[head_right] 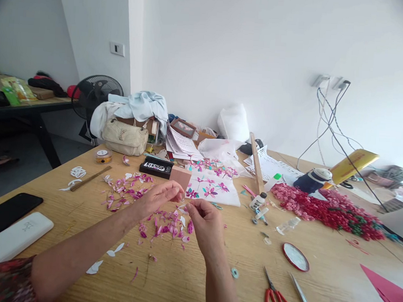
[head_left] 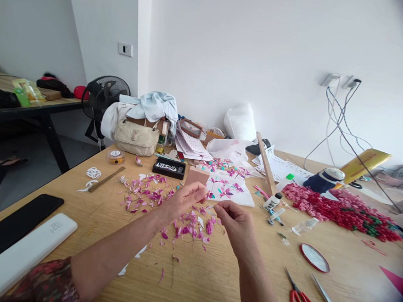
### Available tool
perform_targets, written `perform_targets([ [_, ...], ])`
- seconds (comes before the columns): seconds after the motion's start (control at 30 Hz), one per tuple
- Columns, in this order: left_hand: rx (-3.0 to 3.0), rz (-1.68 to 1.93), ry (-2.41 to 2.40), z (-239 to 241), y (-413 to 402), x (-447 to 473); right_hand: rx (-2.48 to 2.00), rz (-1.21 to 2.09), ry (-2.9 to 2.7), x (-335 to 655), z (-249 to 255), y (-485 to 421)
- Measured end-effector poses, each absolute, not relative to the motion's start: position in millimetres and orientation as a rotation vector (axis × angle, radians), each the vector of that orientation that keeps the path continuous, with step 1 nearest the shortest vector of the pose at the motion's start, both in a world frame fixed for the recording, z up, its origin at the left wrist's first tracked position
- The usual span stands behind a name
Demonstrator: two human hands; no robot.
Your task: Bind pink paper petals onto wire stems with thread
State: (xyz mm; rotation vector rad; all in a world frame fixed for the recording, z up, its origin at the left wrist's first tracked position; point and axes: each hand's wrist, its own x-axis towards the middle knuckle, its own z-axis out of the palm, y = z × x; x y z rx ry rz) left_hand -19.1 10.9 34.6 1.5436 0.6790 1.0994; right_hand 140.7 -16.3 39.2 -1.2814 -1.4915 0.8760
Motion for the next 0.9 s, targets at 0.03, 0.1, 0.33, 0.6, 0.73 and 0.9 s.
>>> perform_targets([
  [0.03,1.571,1.064,0.683,34.2,11.2,-17.4,-1.283,0.881,-1.497,140.6,39.2,-16.4],
  [0.1,1.586,1.004,0.710,32.6,12.5,-13.8,-1.283,0.893,-1.503,140.4,39.3,-16.7],
  [0.33,1.558,0.972,0.780,27.3,11.9,-14.0,-1.280,0.870,-1.497,141.3,38.2,-16.3],
  [0.6,1.592,1.016,0.926,17.7,15.5,-29.9,-1.314,0.714,-1.526,142.7,39.3,-17.5],
  [0.73,1.620,1.279,0.966,27.1,12.9,-28.8,-1.327,0.716,-1.531,141.5,39.0,-17.9],
  [0.9,1.534,1.138,0.712,30.5,3.9,-8.4,-1.303,0.754,-1.539,139.0,40.8,-18.1],
])
